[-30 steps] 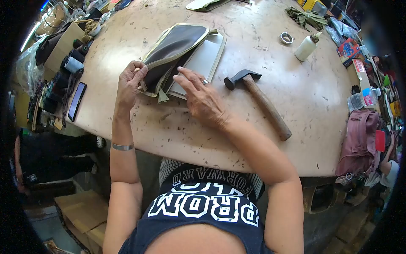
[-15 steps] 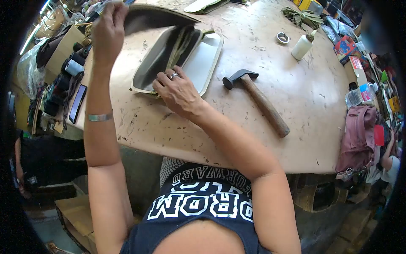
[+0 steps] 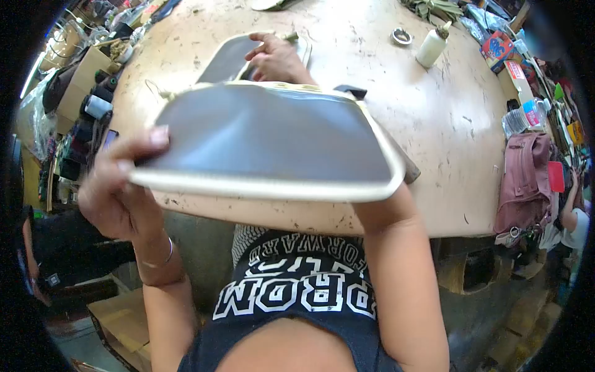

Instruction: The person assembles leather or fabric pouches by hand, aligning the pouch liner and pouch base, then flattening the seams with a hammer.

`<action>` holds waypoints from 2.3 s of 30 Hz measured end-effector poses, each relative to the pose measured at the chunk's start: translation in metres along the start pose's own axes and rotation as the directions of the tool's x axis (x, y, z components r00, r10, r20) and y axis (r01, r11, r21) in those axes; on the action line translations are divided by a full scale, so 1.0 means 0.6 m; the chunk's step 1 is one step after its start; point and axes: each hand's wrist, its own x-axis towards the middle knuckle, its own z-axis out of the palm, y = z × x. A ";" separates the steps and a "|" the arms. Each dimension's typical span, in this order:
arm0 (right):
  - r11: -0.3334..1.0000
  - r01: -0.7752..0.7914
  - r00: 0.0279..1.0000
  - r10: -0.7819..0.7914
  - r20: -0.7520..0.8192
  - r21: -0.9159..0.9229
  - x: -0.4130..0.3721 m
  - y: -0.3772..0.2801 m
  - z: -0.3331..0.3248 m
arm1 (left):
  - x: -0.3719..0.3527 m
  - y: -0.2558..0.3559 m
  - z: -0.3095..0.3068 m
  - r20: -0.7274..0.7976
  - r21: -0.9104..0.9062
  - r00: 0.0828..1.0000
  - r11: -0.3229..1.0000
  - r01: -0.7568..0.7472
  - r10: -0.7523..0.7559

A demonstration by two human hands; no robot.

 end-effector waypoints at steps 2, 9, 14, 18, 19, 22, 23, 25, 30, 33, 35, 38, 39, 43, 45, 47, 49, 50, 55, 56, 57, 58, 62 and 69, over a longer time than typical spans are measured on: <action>0.984 -0.129 0.988 0.117 0.102 0.121 -0.046 -0.023 -0.032 | -0.061 0.001 -0.004 0.074 -0.026 0.994 0.997 0.077 -0.075; 0.979 -0.197 0.980 0.194 0.052 0.047 -0.101 0.005 -0.157 | -0.234 -0.038 0.065 0.403 0.141 0.862 0.952 0.272 -0.306; 0.995 -0.095 0.884 0.069 0.462 0.032 -0.224 -0.097 -0.184 | -0.233 -0.039 0.070 0.373 0.145 0.867 0.944 0.298 -0.331; 0.999 0.010 0.531 -0.031 0.847 0.030 -0.379 -0.070 -0.087 | -0.231 -0.037 0.074 0.357 0.145 0.871 0.941 0.304 -0.337; 0.988 0.127 0.520 0.011 0.854 -0.090 -0.411 -0.053 -0.065 | -0.232 -0.034 0.075 0.359 0.135 0.870 0.941 0.311 -0.339; 0.911 -0.382 0.607 0.375 0.700 -0.156 -0.489 0.065 -0.036 | -0.226 -0.030 0.070 0.382 0.086 0.863 0.943 0.322 -0.330; 0.767 -0.638 0.575 0.532 0.621 -0.068 -0.510 0.100 -0.034 | -0.222 -0.030 0.066 0.406 0.046 0.854 0.941 0.336 -0.325; 0.712 -0.554 0.605 0.701 0.378 -0.433 -0.491 0.094 -0.028 | -0.220 -0.030 0.056 0.455 -0.037 0.831 0.926 0.377 -0.320; 0.772 -0.552 0.369 0.565 0.738 -0.315 -0.464 0.002 -0.064 | -0.231 -0.016 0.056 0.349 -0.308 0.509 0.417 0.855 -0.787; 0.969 -0.239 0.580 0.095 0.809 0.058 -0.465 -0.049 -0.120 | -0.222 -0.040 0.063 0.263 -0.359 0.532 0.430 0.828 -0.805; 0.907 -0.398 0.716 0.212 0.665 0.139 -0.472 -0.080 -0.170 | -0.213 -0.040 0.068 0.310 -0.427 0.444 0.294 0.855 -0.841; 0.981 -0.115 0.992 0.105 -0.072 -0.158 -0.455 -0.082 -0.158 | -0.216 -0.039 0.068 0.436 -0.472 0.343 0.113 0.874 -0.832; 0.804 -0.025 0.988 -0.072 -0.138 -0.594 -0.435 -0.067 -0.163 | -0.215 -0.034 0.066 0.492 -0.441 0.298 0.060 0.895 -0.818; 0.690 -0.013 0.985 -0.115 -0.128 -0.723 -0.414 -0.031 -0.156 | -0.216 -0.011 0.060 0.626 -0.371 0.286 0.045 0.927 -0.726; 0.609 0.010 0.988 -0.129 -0.087 -0.793 -0.407 -0.028 -0.150 | -0.209 -0.003 0.069 0.630 -0.477 0.430 0.115 0.871 -0.647; 0.551 0.013 0.994 -0.096 -0.048 -0.834 -0.400 -0.029 -0.141 | -0.204 0.003 0.071 0.656 -0.460 0.365 0.033 0.887 -0.660; 0.486 0.047 0.996 -0.087 0.005 -0.872 -0.390 -0.033 -0.130 | -0.200 0.002 0.071 0.651 -0.463 0.390 0.066 0.884 -0.651; 0.487 0.048 0.997 -0.079 0.010 -0.872 -0.385 -0.034 -0.121 | -0.201 0.002 0.072 0.636 -0.478 0.407 0.079 0.875 -0.656; 0.506 0.054 0.985 -0.168 -0.036 -0.861 -0.375 -0.005 -0.107 | -0.203 -0.003 0.073 0.493 -0.556 0.493 0.176 0.812 -0.717; 0.508 0.063 0.980 -0.196 -0.044 -0.859 -0.376 -0.002 -0.106 | -0.198 -0.001 0.072 0.461 -0.535 0.442 0.156 0.830 -0.770; 0.511 0.068 0.975 -0.217 -0.051 -0.857 -0.380 0.001 -0.106 | -0.201 -0.004 0.071 0.456 -0.533 0.430 0.148 0.833 -0.779; 0.540 0.077 0.971 -0.231 -0.060 -0.838 -0.383 0.004 -0.107 | -0.205 -0.008 0.069 0.453 -0.531 0.415 0.136 0.837 -0.789; 0.633 0.114 0.948 -0.300 -0.107 -0.766 -0.385 0.011 -0.112 | -0.205 -0.006 0.067 0.359 -0.578 0.345 0.083 0.812 -0.867; 0.635 0.155 0.931 -0.350 -0.103 -0.756 -0.386 0.004 -0.113 | -0.230 -0.017 0.054 0.210 -0.311 0.365 0.291 0.905 -0.907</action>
